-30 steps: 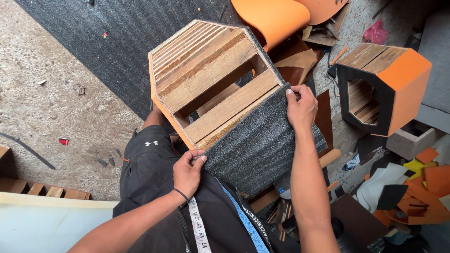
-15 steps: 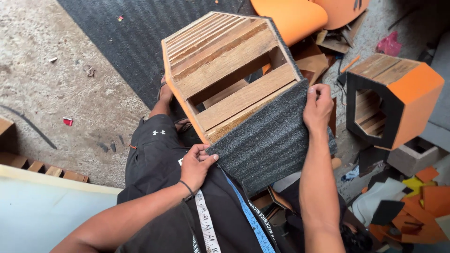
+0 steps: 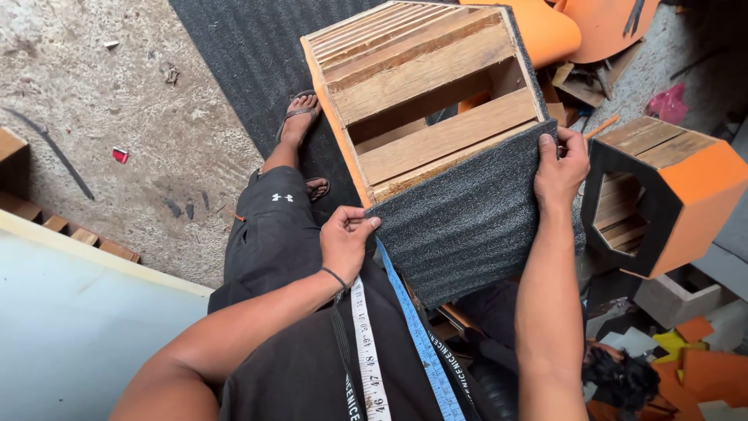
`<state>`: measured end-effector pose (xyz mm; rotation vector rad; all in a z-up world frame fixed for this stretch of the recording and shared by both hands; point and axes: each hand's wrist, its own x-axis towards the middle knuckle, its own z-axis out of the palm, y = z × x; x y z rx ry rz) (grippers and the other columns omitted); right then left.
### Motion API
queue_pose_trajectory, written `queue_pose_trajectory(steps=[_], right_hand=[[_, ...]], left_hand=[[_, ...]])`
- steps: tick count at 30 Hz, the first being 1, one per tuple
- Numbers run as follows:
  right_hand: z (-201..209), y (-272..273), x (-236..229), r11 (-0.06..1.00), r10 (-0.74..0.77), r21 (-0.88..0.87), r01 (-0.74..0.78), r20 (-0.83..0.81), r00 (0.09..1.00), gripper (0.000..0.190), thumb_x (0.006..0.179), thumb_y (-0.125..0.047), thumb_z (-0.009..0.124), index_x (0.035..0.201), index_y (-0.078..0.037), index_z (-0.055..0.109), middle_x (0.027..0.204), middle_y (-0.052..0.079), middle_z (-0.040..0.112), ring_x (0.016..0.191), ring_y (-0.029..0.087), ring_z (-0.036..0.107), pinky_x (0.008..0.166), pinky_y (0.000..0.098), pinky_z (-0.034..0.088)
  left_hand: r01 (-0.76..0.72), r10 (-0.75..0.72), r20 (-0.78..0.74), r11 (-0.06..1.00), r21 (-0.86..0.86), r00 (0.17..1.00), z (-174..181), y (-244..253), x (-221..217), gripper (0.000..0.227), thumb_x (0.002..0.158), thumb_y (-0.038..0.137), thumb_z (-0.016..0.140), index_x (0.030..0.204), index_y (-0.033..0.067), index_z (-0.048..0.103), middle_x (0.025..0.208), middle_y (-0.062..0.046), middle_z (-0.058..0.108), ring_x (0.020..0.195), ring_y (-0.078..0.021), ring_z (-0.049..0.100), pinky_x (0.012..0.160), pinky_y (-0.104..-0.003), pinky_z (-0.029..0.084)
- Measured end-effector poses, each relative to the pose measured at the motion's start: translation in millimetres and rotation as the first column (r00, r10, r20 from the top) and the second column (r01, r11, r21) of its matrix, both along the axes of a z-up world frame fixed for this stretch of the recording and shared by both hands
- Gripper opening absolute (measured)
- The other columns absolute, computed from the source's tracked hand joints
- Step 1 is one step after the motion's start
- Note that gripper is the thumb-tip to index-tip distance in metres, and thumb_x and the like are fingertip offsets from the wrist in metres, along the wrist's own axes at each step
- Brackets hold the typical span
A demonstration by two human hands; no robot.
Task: Applying adhesive to foam and attaching it to a wooden furniture frame.
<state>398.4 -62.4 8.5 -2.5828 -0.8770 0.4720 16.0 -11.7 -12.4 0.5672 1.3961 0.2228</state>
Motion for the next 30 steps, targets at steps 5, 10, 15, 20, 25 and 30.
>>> queue_pose_trajectory(steps=[5, 10, 15, 20, 25, 30], right_hand=[[-3, -3, -1, 1.000, 0.002, 0.014, -0.002, 0.015, 1.000, 0.023, 0.104, -0.018, 0.077, 0.116, 0.000, 0.070, 0.105, 0.008, 0.068, 0.086, 0.017, 0.060, 0.081, 0.0316, 0.052], [-2, -4, -4, 0.999, -0.002, 0.042, 0.001, 0.021, 1.000, 0.023, 0.104, -0.019, 0.076, 0.115, 0.000, 0.069, 0.105, 0.008, 0.067, 0.086, 0.016, 0.060, 0.080, 0.0315, 0.052], [1, -5, -9, 1.000, 0.015, -0.002, -0.015, 0.081, 0.997, 0.024, 0.105, -0.018, 0.074, 0.123, -0.003, 0.070, 0.113, 0.012, 0.067, 0.096, 0.024, 0.065, 0.087, 0.0361, 0.054], [50, -67, -54, 1.000, -0.019, 0.002, 0.019, 0.372, 0.928, 0.043, 0.102, -0.013, 0.072, 0.142, 0.001, 0.061, 0.133, 0.020, 0.061, 0.125, 0.038, 0.057, 0.109, 0.0472, 0.044], [-5, -310, -168, 0.785, -0.619, 0.285, 0.550, 0.380, 0.687, 0.040, 0.102, -0.022, 0.064, 0.134, 0.002, 0.058, 0.131, 0.022, 0.056, 0.121, 0.034, 0.059, 0.108, 0.0444, 0.050], [-73, -400, -329, -0.281, -0.716, -0.443, 0.851, -0.494, -0.494, 0.072, 0.098, -0.067, 0.054, 0.136, -0.006, 0.048, 0.111, 0.013, 0.053, 0.097, 0.032, 0.053, 0.094, 0.0557, 0.046]], left_hand=[[0.014, -0.013, -0.021, 0.998, 0.064, 1.000, -4, 1, 3, 0.020, 0.085, 0.010, 0.082, 0.096, 0.0005, 0.068, 0.086, -0.002, 0.074, 0.076, -0.0047, 0.067, 0.071, -0.021, 0.056], [0.032, -0.026, -0.050, 0.993, 0.113, 0.998, -2, 8, 7, 0.019, 0.086, 0.010, 0.082, 0.097, 0.0007, 0.069, 0.086, -0.002, 0.074, 0.076, -0.0056, 0.067, 0.072, -0.022, 0.056], [0.066, -0.052, -0.088, 0.984, 0.166, 0.995, 6, 19, 11, 0.018, 0.086, 0.010, 0.081, 0.097, 0.0010, 0.070, 0.086, -0.002, 0.074, 0.077, -0.0063, 0.067, 0.072, -0.022, 0.056], [0.088, -0.088, -0.011, 0.975, 0.206, 0.996, -3, 15, 1, 0.016, 0.090, 0.010, 0.078, 0.100, 0.0010, 0.069, 0.087, -0.001, 0.072, 0.078, -0.0060, 0.066, 0.074, -0.022, 0.056], [0.168, -0.189, 0.090, 0.965, 0.201, 0.978, -24, 18, -10, 0.018, 0.091, 0.010, 0.076, 0.104, 0.0014, 0.067, 0.089, 0.002, 0.070, 0.080, -0.0045, 0.064, 0.076, -0.021, 0.055], [0.171, -0.197, 0.085, 0.954, 0.246, 0.977, -41, 18, -17, 0.017, 0.096, 0.010, 0.075, 0.105, 0.0018, 0.063, 0.081, 0.002, 0.060, 0.070, -0.0049, 0.054, 0.062, -0.021, 0.046]])
